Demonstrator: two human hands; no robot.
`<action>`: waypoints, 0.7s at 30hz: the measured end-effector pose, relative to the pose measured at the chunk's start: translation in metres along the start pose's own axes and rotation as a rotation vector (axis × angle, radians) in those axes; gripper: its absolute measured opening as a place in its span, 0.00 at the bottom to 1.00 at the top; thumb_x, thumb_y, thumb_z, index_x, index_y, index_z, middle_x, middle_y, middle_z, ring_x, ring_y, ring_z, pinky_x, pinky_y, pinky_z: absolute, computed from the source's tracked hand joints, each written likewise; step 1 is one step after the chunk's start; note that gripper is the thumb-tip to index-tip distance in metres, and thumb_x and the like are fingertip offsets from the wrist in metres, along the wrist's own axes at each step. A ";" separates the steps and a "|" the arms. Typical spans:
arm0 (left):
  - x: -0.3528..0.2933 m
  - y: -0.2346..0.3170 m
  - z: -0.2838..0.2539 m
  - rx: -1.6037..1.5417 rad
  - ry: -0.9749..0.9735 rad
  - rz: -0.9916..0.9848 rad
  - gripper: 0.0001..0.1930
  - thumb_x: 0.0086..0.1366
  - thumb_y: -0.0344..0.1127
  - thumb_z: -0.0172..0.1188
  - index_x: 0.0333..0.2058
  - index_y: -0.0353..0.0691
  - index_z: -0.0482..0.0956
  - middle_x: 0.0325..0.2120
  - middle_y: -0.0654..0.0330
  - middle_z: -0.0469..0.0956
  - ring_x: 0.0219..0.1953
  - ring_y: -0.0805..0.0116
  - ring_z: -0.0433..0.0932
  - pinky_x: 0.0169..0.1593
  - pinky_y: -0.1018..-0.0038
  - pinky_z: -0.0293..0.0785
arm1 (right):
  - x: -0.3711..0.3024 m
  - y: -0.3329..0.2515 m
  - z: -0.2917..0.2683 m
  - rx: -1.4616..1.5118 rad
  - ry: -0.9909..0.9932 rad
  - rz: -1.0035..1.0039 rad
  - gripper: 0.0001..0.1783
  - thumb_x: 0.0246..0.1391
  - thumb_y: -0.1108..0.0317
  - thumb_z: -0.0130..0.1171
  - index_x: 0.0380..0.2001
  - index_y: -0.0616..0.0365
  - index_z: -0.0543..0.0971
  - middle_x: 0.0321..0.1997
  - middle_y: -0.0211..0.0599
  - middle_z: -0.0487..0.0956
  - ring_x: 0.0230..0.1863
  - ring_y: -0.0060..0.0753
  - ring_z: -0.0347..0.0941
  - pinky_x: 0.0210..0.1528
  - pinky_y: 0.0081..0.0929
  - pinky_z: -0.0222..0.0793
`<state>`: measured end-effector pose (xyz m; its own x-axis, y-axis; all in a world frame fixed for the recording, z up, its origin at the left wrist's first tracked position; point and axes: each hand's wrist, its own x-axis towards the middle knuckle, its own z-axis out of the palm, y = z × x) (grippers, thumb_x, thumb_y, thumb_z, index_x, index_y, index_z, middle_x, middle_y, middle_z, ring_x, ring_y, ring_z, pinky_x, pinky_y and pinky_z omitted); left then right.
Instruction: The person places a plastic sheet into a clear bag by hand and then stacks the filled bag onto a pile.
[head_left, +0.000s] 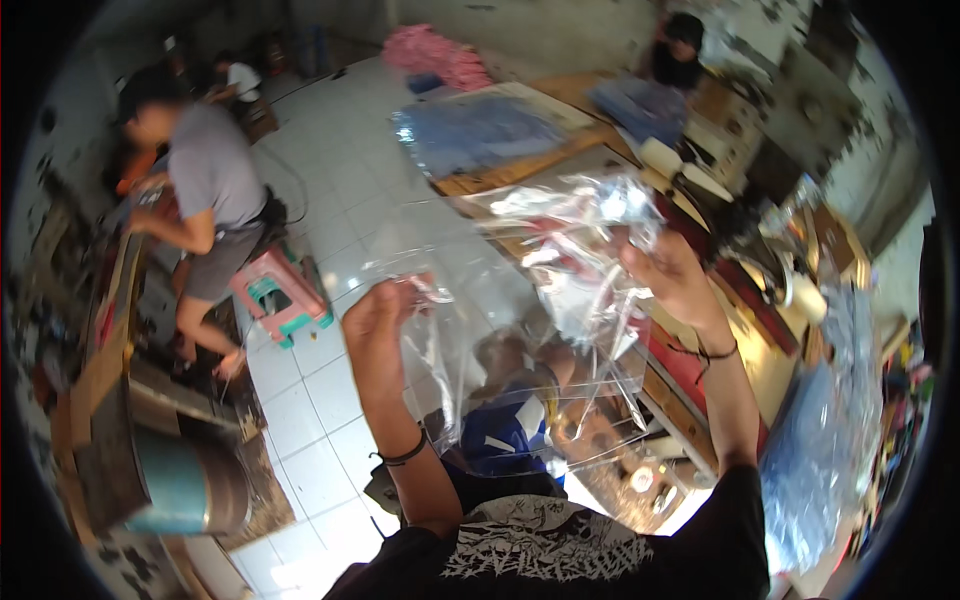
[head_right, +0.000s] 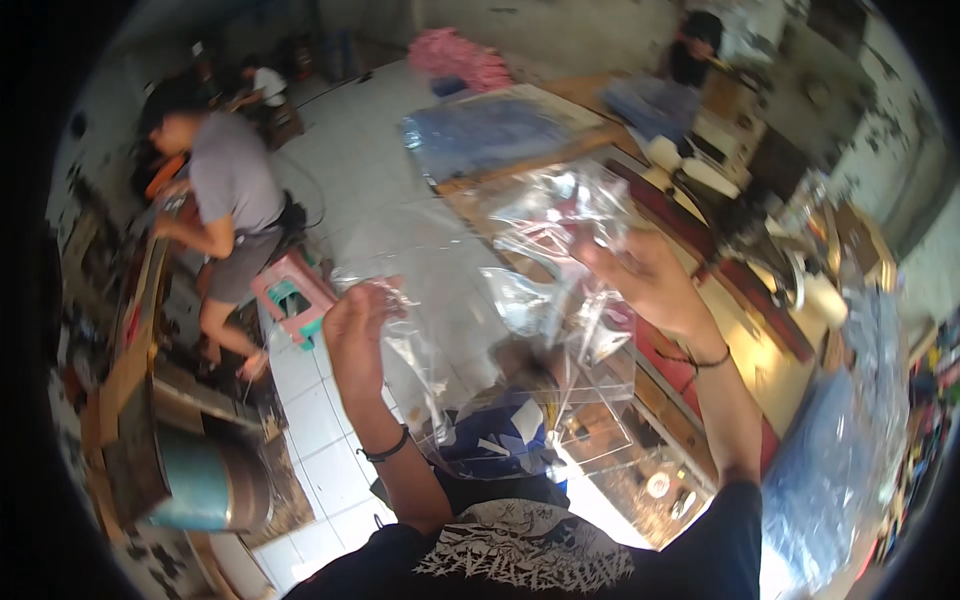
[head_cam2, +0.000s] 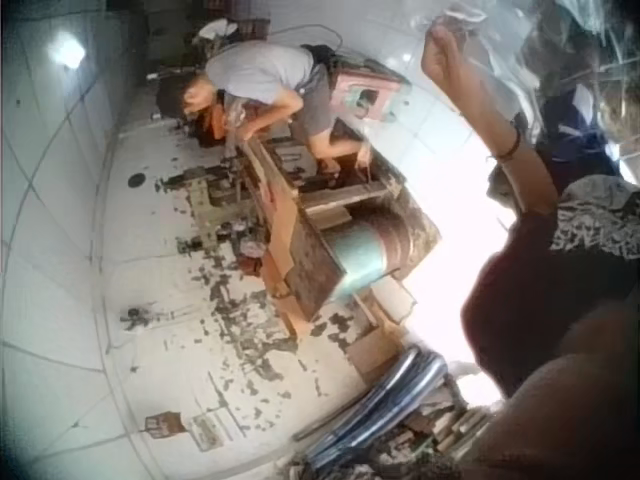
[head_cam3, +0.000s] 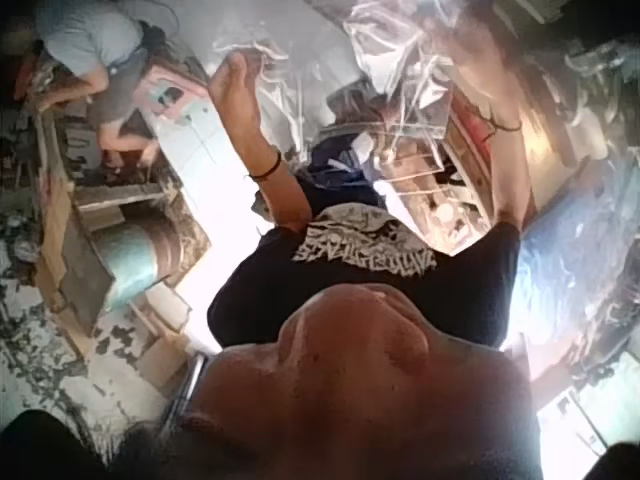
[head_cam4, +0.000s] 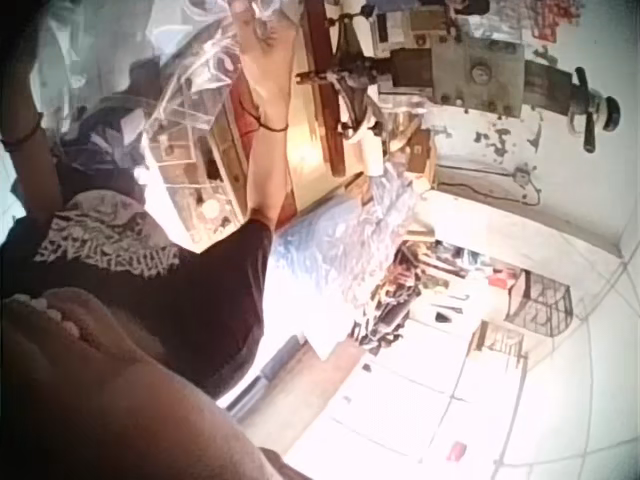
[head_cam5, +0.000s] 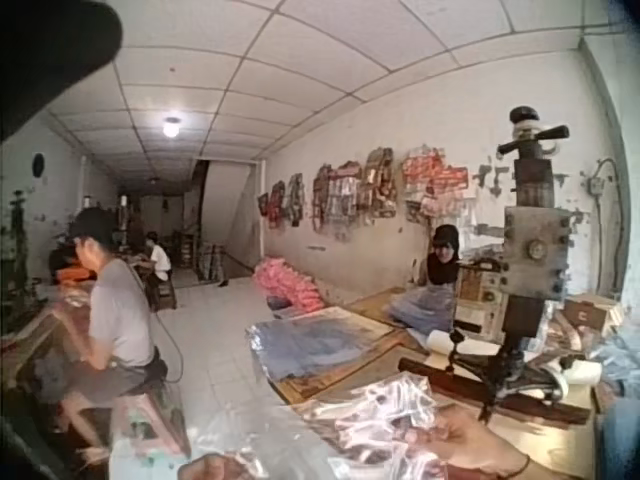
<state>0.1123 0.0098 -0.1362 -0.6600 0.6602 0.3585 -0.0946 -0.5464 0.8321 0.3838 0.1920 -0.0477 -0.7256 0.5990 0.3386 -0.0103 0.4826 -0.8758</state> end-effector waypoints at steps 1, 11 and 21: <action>0.002 -0.004 0.001 -0.011 0.000 0.006 0.16 0.72 0.39 0.55 0.43 0.27 0.79 0.39 0.46 0.83 0.38 0.63 0.82 0.42 0.68 0.77 | 0.002 -0.002 0.000 0.003 0.021 -0.050 0.16 0.63 0.58 0.61 0.34 0.63 0.82 0.27 0.22 0.74 0.28 0.13 0.62 0.29 0.20 0.58; 0.012 -0.006 0.012 -0.062 0.064 0.027 0.16 0.70 0.40 0.58 0.44 0.30 0.77 0.37 0.47 0.81 0.35 0.57 0.82 0.39 0.64 0.78 | 0.006 -0.011 -0.013 0.019 0.213 -0.027 0.26 0.60 0.61 0.65 0.13 0.60 0.66 0.20 0.17 0.62 0.25 0.12 0.53 0.26 0.21 0.49; 0.012 -0.004 0.024 -0.010 -0.015 0.057 0.20 0.71 0.50 0.52 0.40 0.34 0.74 0.42 0.44 0.80 0.26 0.64 0.79 0.26 0.71 0.74 | 0.008 -0.001 -0.013 0.163 0.214 -0.035 0.12 0.63 0.61 0.61 0.34 0.60 0.81 0.28 0.20 0.74 0.34 0.13 0.67 0.39 0.18 0.62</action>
<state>0.1227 0.0321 -0.1257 -0.6534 0.6354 0.4115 -0.0648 -0.5885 0.8059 0.3872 0.2047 -0.0397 -0.5613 0.7134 0.4194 -0.1563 0.4063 -0.9003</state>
